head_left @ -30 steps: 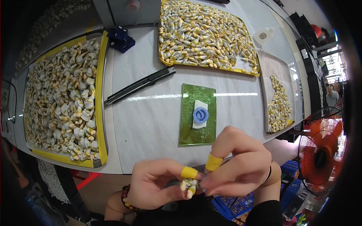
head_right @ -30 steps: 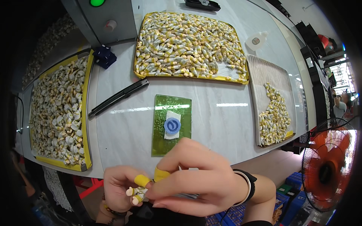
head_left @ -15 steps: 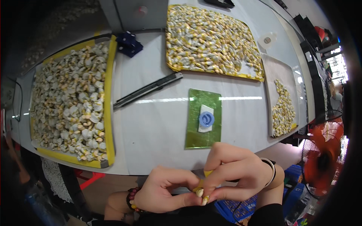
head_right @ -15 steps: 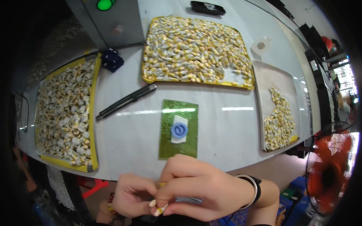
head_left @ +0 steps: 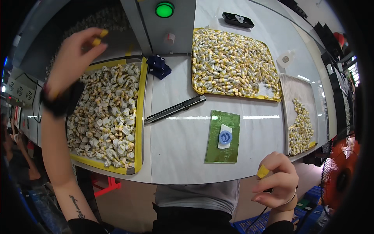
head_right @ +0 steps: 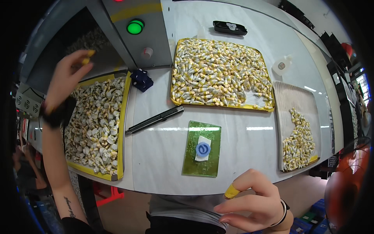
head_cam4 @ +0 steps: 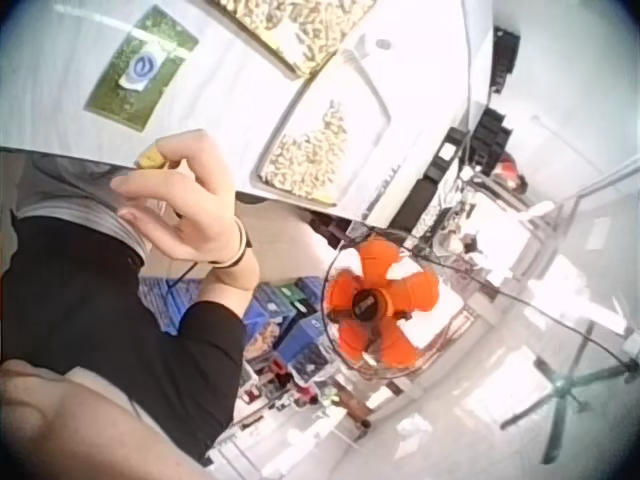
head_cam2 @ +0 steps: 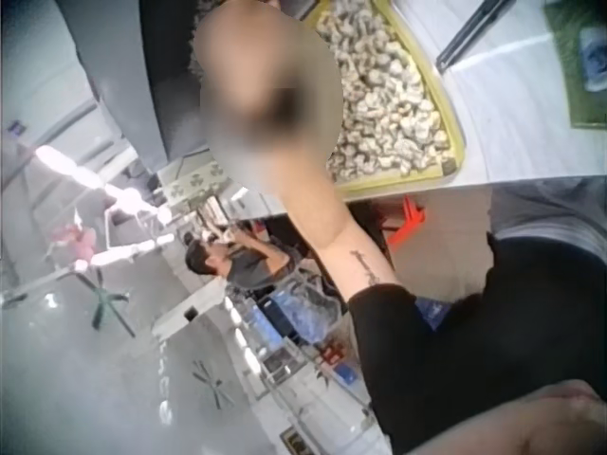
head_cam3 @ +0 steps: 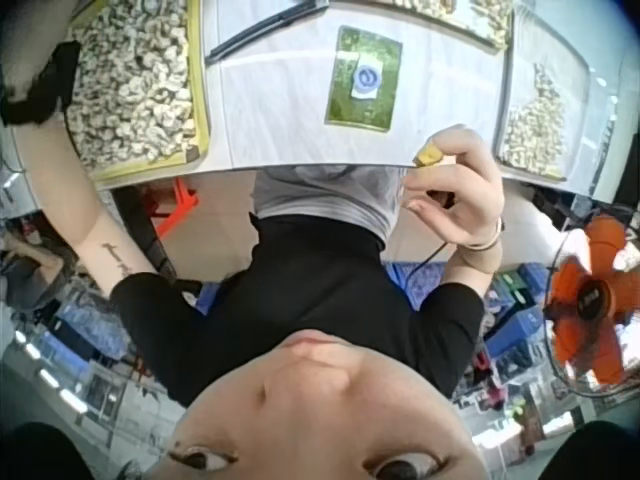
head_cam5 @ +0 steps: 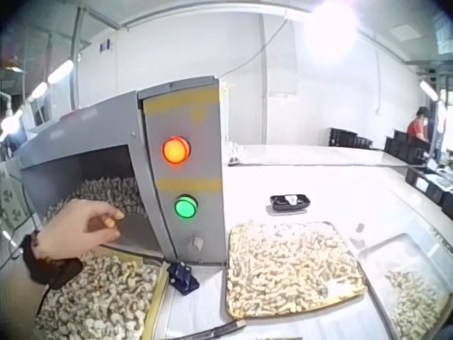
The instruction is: The person repeatedly picks small white and yellow plastic components from a tray, applies a substance from a small blue cap to the interior of the components, and places them into a yellow tray. The process is repetitive and involves handling small parts with precision.
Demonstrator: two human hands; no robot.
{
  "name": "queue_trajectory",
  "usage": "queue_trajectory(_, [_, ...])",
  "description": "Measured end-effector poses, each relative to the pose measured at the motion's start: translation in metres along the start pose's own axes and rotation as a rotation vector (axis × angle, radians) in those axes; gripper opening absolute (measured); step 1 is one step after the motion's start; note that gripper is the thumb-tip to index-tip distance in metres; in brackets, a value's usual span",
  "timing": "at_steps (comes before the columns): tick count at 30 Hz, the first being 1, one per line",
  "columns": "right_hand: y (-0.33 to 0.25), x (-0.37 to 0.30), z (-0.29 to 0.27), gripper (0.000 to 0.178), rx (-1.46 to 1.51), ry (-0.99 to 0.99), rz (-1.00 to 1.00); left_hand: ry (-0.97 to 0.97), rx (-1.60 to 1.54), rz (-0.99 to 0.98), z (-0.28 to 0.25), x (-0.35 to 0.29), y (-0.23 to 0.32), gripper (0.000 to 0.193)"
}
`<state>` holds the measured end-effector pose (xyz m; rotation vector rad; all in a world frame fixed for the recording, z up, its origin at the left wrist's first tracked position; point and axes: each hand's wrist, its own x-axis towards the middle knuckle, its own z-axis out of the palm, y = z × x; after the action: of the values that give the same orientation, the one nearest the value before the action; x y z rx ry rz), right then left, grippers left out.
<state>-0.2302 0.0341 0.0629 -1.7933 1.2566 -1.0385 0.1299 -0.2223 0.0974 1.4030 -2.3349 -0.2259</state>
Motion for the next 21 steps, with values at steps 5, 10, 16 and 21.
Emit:
queue_trajectory(5, [-0.005, -0.007, -0.005, 0.019, -0.081, 0.010, -0.038, -0.146, 0.736, -0.087, 0.060, 0.090, -0.088, 0.043])
queue_trajectory(10, [-0.001, -0.021, -0.025, 0.014, -0.070, 0.045, 0.025, -0.326, 0.733, -0.127, 0.080, 0.117, -0.109, 0.039])
queue_trajectory(16, [0.001, 0.004, -0.039, 0.023, -0.372, 0.001, -0.072, -0.349, 0.478, -0.204, 0.061, 0.116, -0.124, 0.035])
queue_trajectory(21, [0.044, 0.050, -0.085, 0.015, -0.756, -0.052, 0.023, -0.335, 0.009, -0.321, -0.007, 0.083, -0.130, 0.032])
